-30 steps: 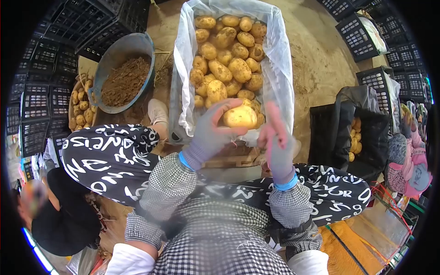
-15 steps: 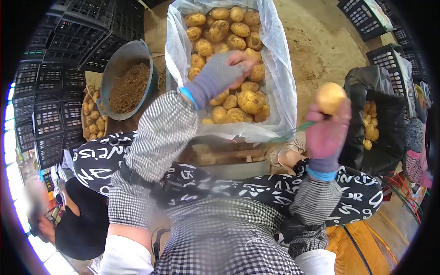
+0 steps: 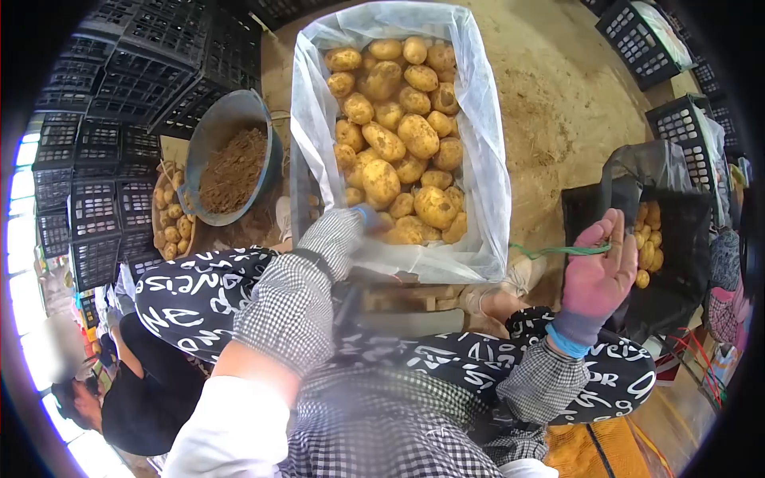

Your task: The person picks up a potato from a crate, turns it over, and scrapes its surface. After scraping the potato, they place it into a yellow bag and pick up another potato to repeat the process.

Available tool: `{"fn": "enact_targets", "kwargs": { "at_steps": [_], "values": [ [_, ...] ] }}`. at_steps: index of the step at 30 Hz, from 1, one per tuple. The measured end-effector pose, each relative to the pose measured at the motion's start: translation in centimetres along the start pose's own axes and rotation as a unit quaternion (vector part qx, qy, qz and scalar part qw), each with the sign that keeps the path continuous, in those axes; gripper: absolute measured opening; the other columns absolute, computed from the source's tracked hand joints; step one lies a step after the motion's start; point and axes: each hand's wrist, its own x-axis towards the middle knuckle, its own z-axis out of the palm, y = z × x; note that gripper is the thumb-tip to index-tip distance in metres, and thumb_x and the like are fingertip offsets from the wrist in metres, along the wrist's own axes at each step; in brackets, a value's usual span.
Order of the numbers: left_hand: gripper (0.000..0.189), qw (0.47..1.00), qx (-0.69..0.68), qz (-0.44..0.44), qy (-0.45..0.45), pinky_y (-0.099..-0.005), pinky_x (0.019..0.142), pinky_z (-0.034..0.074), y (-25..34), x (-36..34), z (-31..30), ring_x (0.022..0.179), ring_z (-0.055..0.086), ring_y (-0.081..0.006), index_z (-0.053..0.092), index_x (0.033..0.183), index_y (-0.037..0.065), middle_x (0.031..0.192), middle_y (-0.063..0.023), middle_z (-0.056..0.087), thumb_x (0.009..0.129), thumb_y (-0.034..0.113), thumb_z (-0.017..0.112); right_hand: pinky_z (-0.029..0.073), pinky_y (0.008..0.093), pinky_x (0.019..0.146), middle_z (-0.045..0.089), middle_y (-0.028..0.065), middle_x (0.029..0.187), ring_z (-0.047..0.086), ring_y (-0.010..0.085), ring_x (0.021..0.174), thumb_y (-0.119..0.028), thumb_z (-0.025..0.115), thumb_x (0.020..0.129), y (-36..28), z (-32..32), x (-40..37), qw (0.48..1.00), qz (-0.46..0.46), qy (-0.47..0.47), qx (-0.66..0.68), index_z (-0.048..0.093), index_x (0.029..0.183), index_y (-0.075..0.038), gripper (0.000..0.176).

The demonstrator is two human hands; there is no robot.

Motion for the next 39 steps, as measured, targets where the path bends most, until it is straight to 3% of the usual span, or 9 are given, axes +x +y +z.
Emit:
{"fn": "enact_targets", "kwargs": {
  "at_steps": [8, 10, 15, 19, 22, 27, 33, 36, 39],
  "values": [
    [0.051, 0.978, -0.188, 0.080, 0.031, -0.0373, 0.087, 0.051, -1.7, -4.0, -2.2, 0.103, 0.065, -0.0254, 0.060, 0.122, 0.001, 0.116, -0.0153, 0.065, 0.085, 0.034, 0.069, 0.047, 0.0249, 0.080, 0.058, 0.0094, 0.116, 0.055, 0.0127, 0.100, -0.016, 0.049, 0.100, 5.2, 3.2, -2.5, 0.940, -0.012, -0.015, -0.341, 0.051, 0.130, 0.006, 0.037],
    [0.056, 0.797, -0.602, 0.054, 0.003, -0.0357, 0.086, 0.052, -2.2, -10.7, -6.5, 0.105, 0.064, -0.0227, 0.056, 0.126, 0.001, 0.117, -0.0140, 0.064, 0.085, 0.036, 0.071, 0.048, 0.0254, 0.077, 0.059, 0.0105, 0.116, 0.057, 0.0113, 0.098, -0.013, 0.049, 0.099, 6.6, 3.7, -3.9, 0.860, -0.023, -0.098, -0.500, 0.053, 0.129, 0.004, 0.035],
    [0.054, 0.563, -0.809, 0.163, -0.054, -0.0344, 0.093, 0.050, 0.4, -21.3, -10.1, 0.107, 0.063, -0.0180, 0.044, 0.141, 0.012, 0.127, -0.0066, 0.059, 0.095, 0.034, 0.061, 0.051, 0.0229, 0.069, 0.064, 0.0084, 0.113, 0.062, 0.0096, 0.077, -0.011, 0.064, 0.090, 12.8, 2.9, -6.3, 0.758, 0.035, -0.219, -0.614, 0.050, 0.136, 0.001, 0.050],
    [0.060, 0.520, -0.818, 0.240, -0.047, -0.0395, 0.103, 0.046, 3.4, -24.8, -8.8, 0.121, 0.054, -0.0204, 0.039, 0.143, 0.009, 0.134, -0.0074, 0.052, 0.097, 0.041, 0.058, 0.050, 0.0218, 0.071, 0.060, 0.0082, 0.120, 0.061, 0.0105, 0.085, -0.018, 0.075, 0.083, 13.8, 4.1, -7.8, 0.697, 0.067, -0.286, -0.655, 0.046, 0.139, -0.003, 0.064],
    [0.057, 0.459, -0.844, 0.271, -0.059, -0.0394, 0.103, 0.045, 4.3, -24.1, -6.5, 0.122, 0.053, -0.0210, 0.039, 0.143, 0.011, 0.136, -0.0073, 0.050, 0.097, 0.039, 0.058, 0.046, 0.0276, 0.091, 0.055, 0.0100, 0.128, 0.054, 0.0170, 0.115, -0.032, 0.077, 0.084, 13.3, 3.9, -7.4, 0.698, 0.105, -0.329, -0.628, 0.045, 0.140, -0.002, 0.071],
    [0.056, 0.424, -0.850, 0.312, 0.001, -0.0392, 0.103, 0.045, 4.5, -24.2, -5.6, 0.122, 0.052, -0.0215, 0.037, 0.143, 0.011, 0.136, -0.0078, 0.048, 0.096, 0.031, 0.060, 0.032, 0.0340, 0.110, 0.047, 0.0114, 0.139, 0.044, 0.0199, 0.129, -0.043, 0.071, 0.087, 13.7, 3.0, -7.2, 0.729, 0.142, -0.372, -0.557, 0.038, 0.144, 0.001, 0.079],
    [0.058, 0.402, -0.855, 0.326, 0.043, -0.0380, 0.104, 0.044, 4.3, -23.7, -5.4, 0.123, 0.051, -0.0212, 0.037, 0.143, 0.008, 0.135, -0.0099, 0.048, 0.094, 0.024, 0.063, 0.031, 0.0326, 0.111, 0.046, 0.0110, 0.142, 0.044, 0.0193, 0.130, -0.043, 0.068, 0.090, 14.1, 3.6, -6.9, 0.732, 0.143, -0.373, -0.552, 0.035, 0.147, 0.001, 0.079],
    [0.061, 0.413, -0.841, 0.338, 0.089, -0.0370, 0.102, 0.045, 4.5, -23.4, -4.4, 0.123, 0.052, -0.0213, 0.036, 0.145, 0.009, 0.136, -0.0097, 0.049, 0.092, 0.019, 0.065, 0.034, 0.0315, 0.109, 0.048, 0.0099, 0.139, 0.046, 0.0181, 0.127, -0.041, 0.066, 0.092, 13.2, 5.4, -7.0, 0.843, 0.303, -0.214, -0.389, 0.034, 0.147, 0.002, 0.076],
    [0.068, 0.456, -0.801, 0.355, 0.159, -0.0352, 0.101, 0.046, 4.8, -23.0, -4.6, 0.122, 0.053, -0.0210, 0.036, 0.145, 0.008, 0.136, -0.0097, 0.048, 0.086, 0.010, 0.070, 0.039, 0.0312, 0.105, 0.051, 0.0110, 0.136, 0.049, 0.0177, 0.123, -0.036, 0.064, 0.094, 13.9, 3.9, -6.8, 0.802, 0.209, -0.292, -0.478, 0.038, 0.144, 0.003, 0.068]
  ]
}}
